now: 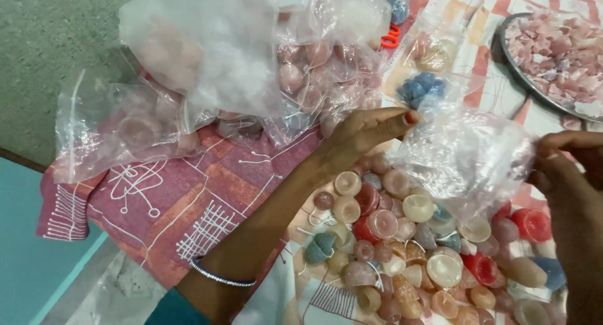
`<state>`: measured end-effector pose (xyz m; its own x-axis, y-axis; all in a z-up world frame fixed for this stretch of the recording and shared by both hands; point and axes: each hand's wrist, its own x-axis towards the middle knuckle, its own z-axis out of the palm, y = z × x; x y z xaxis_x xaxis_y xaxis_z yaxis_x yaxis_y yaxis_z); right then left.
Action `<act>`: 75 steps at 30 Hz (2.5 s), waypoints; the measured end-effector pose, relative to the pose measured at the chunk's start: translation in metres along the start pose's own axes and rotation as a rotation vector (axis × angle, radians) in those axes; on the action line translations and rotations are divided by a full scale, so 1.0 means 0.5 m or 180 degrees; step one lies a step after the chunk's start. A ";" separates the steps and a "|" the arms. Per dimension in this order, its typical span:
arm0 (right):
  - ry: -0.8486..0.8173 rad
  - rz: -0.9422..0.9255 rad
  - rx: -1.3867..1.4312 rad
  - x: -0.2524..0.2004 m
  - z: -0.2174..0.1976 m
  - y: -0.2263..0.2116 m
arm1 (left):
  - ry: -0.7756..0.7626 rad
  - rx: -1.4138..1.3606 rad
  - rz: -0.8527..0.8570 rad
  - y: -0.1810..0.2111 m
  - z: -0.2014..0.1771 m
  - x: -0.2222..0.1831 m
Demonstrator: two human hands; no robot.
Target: Sorting small colored candle molds and putting them into plastic bags.
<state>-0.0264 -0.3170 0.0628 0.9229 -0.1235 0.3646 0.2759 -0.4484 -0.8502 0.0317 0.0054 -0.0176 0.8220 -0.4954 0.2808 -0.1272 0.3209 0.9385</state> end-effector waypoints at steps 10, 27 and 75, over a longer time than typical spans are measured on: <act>-0.0082 0.0601 0.0360 -0.078 0.127 -0.074 | 0.0370 0.0548 -0.0222 -0.027 -0.006 0.015; -0.0395 0.1252 0.0423 -0.085 0.098 0.001 | 0.0568 0.0492 0.0289 0.044 0.034 -0.011; -0.0597 0.0980 0.0742 -0.093 0.116 -0.013 | 0.0141 0.3696 0.2122 0.124 0.186 -0.008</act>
<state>-0.0555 -0.2569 0.0294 0.9986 -0.0475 0.0234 0.0134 -0.2010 -0.9795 -0.0311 -0.0477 0.0583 0.4333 -0.4802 0.7627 -0.8846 -0.3885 0.2579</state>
